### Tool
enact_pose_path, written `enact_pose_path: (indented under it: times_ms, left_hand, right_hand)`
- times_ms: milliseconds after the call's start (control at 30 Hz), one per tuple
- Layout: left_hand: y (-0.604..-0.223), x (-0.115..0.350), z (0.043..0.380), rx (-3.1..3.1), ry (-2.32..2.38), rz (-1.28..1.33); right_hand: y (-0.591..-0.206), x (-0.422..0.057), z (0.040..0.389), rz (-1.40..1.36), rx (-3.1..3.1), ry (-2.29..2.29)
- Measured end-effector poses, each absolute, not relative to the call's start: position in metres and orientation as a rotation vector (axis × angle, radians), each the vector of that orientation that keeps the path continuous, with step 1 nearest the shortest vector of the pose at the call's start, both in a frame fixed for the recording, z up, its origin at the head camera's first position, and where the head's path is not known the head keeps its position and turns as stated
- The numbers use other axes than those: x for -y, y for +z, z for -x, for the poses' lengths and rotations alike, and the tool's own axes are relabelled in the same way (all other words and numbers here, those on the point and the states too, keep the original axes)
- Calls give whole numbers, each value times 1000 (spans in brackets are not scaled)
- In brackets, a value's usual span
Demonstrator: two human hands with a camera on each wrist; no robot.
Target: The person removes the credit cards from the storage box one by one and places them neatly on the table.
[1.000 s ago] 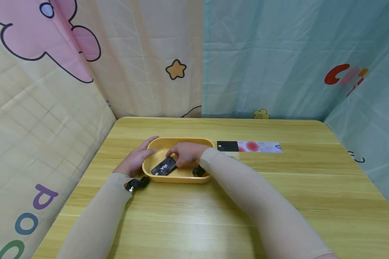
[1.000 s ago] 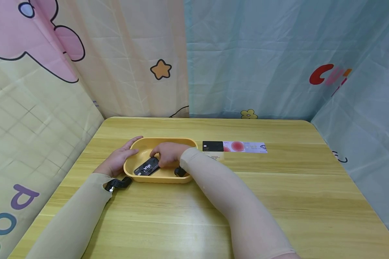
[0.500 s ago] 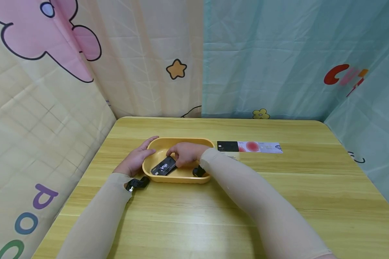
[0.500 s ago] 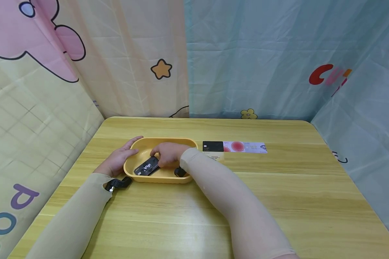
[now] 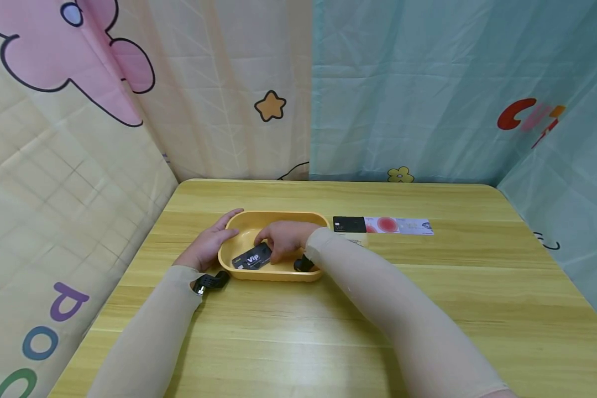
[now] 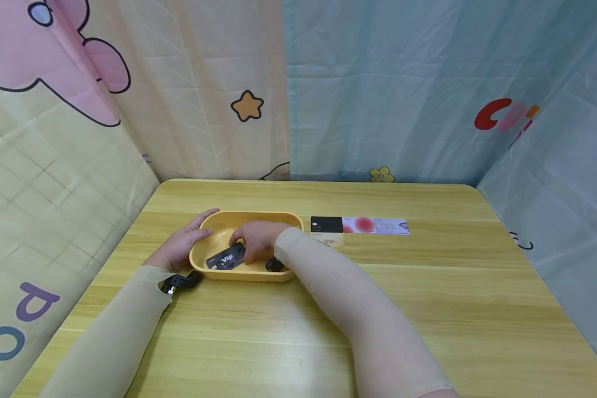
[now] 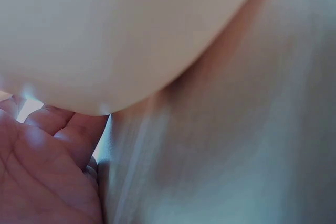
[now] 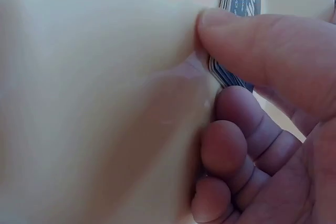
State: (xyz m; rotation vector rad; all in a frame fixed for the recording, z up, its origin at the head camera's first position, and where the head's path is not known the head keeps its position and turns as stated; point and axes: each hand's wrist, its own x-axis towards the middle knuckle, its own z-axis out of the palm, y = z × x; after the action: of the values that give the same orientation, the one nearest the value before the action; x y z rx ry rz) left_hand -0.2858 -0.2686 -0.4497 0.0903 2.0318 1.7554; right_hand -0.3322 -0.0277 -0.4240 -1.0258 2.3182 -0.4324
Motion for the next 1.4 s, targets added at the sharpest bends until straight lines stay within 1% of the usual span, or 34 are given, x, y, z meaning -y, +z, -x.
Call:
enact_pose_path:
  times_ms: [500,1000,1233,1400]
  left_hand:
    - [-449,269,288,-2045,1748,-80]
    - [-450,270,287,-2026,1754,-62]
    - [-451,270,287,-2045,1740,-49]
    - [-451,270,287,-2071,1725,-77]
  right_hand:
    - [-420,31,332,950,-2331,-448]
    - [-416,31,330,1039,-2382,-438]
    - [-407,32,326,1084,-2412,-385]
    - [-400,31,323,1064,-2428,-359]
